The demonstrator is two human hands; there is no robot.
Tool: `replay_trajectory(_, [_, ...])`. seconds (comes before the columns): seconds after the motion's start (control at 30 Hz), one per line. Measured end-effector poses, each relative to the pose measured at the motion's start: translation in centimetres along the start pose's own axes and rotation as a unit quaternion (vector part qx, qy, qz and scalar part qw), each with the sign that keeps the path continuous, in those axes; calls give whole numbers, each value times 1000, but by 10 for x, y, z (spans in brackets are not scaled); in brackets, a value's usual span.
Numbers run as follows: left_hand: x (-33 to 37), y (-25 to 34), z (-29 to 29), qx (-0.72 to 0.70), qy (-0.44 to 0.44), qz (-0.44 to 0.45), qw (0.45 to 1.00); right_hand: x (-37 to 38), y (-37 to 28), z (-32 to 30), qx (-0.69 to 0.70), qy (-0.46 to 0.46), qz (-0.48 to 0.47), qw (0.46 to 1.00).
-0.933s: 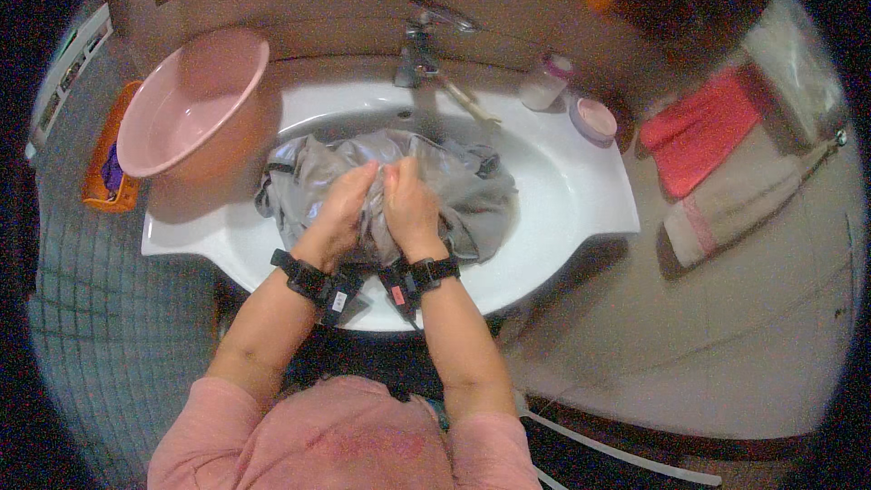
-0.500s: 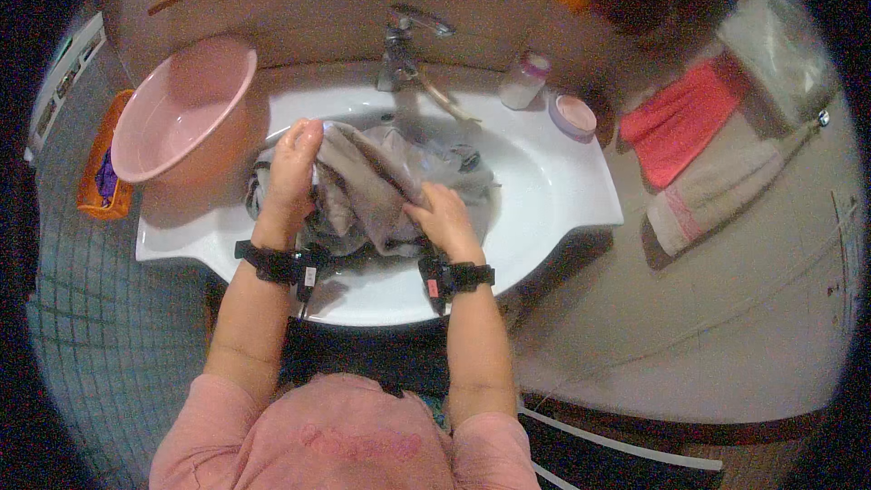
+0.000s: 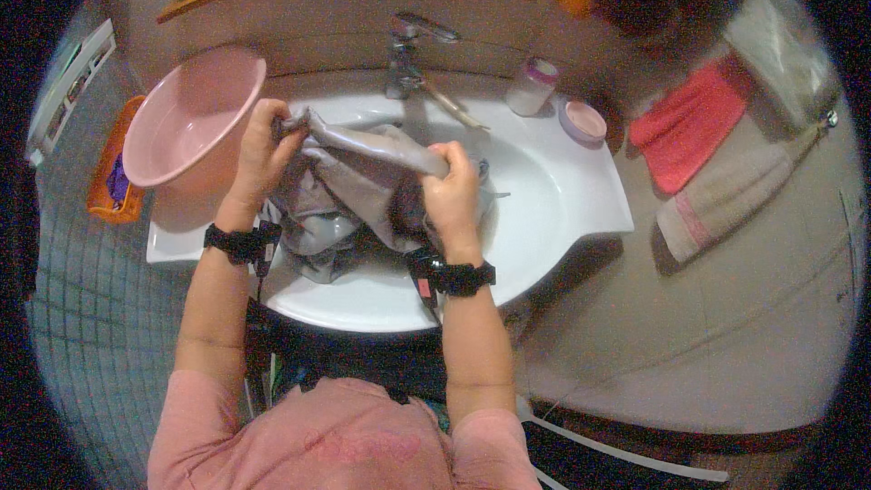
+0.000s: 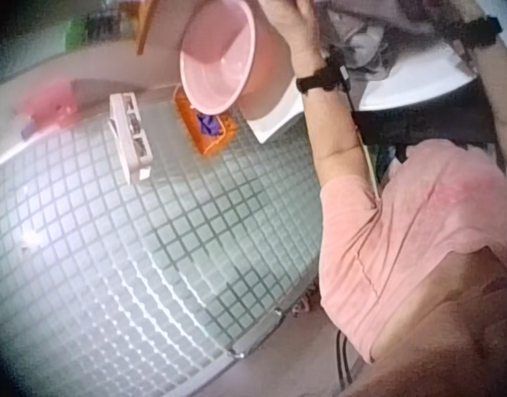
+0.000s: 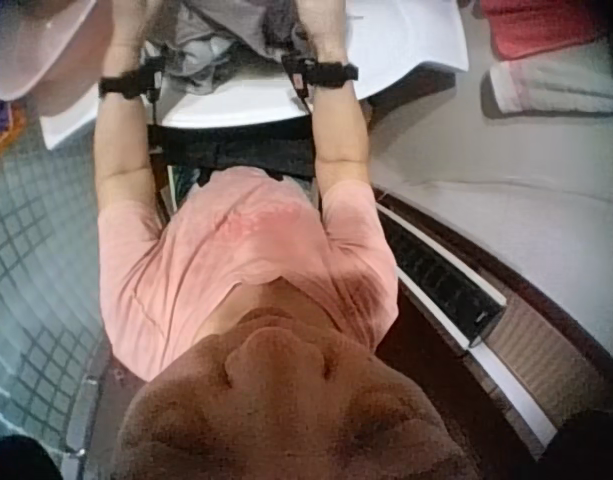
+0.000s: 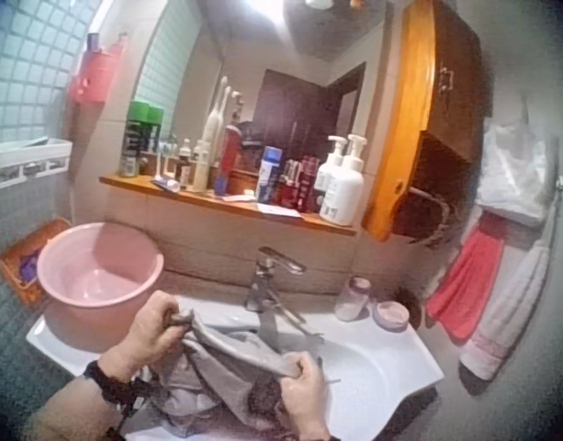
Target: Hand washing a grey garment in a bathroom sink.
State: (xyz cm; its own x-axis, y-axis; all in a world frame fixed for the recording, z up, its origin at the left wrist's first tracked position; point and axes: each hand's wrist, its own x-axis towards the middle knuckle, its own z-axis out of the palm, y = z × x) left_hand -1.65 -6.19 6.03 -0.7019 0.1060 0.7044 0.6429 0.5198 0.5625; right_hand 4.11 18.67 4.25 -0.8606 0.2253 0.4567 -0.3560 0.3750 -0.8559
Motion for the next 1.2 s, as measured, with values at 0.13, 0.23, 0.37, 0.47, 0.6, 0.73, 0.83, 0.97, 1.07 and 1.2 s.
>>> replay_trajectory(0.13, [-21, -18, 11, 304, -90, -11, 948, -17, 3, 12, -80, -68, -7, 994])
replay_trajectory(0.23, [-30, -15, 15, 382, -124, -74, 913, -20, 4, 17, -75, -112, 9, 991])
replay_trajectory(0.37, [-32, 23, 34, 172, -106, 42, 978, -24, 13, 20, -85, -94, 43, 991])
replay_trajectory(0.47, [-48, 32, 58, 225, -85, 5, 971, -20, 32, 22, -1, -36, 73, 997])
replay_trajectory(0.6, [-45, 29, 66, 56, -181, -138, 972, -17, 40, 26, 91, 37, 100, 990])
replay_trajectory(0.73, [-55, 32, 92, -213, -90, -278, 932, -15, 35, 36, -46, 75, 28, 996])
replay_trajectory(0.83, [-65, 16, 111, -234, -35, -323, 916, -26, 26, 52, -36, 66, -46, 996])
replay_trajectory(0.97, [-66, 18, 119, -314, 4, -329, 891, -37, 8, 59, -25, -12, -83, 996])
replay_trajectory(1.07, [-70, 22, 116, -438, -34, -345, 829, -37, 11, 60, -48, -106, -38, 993])
replay_trajectory(1.2, [-65, 50, 109, -444, -15, -407, 798, -24, 21, 58, -198, -81, -58, 975])
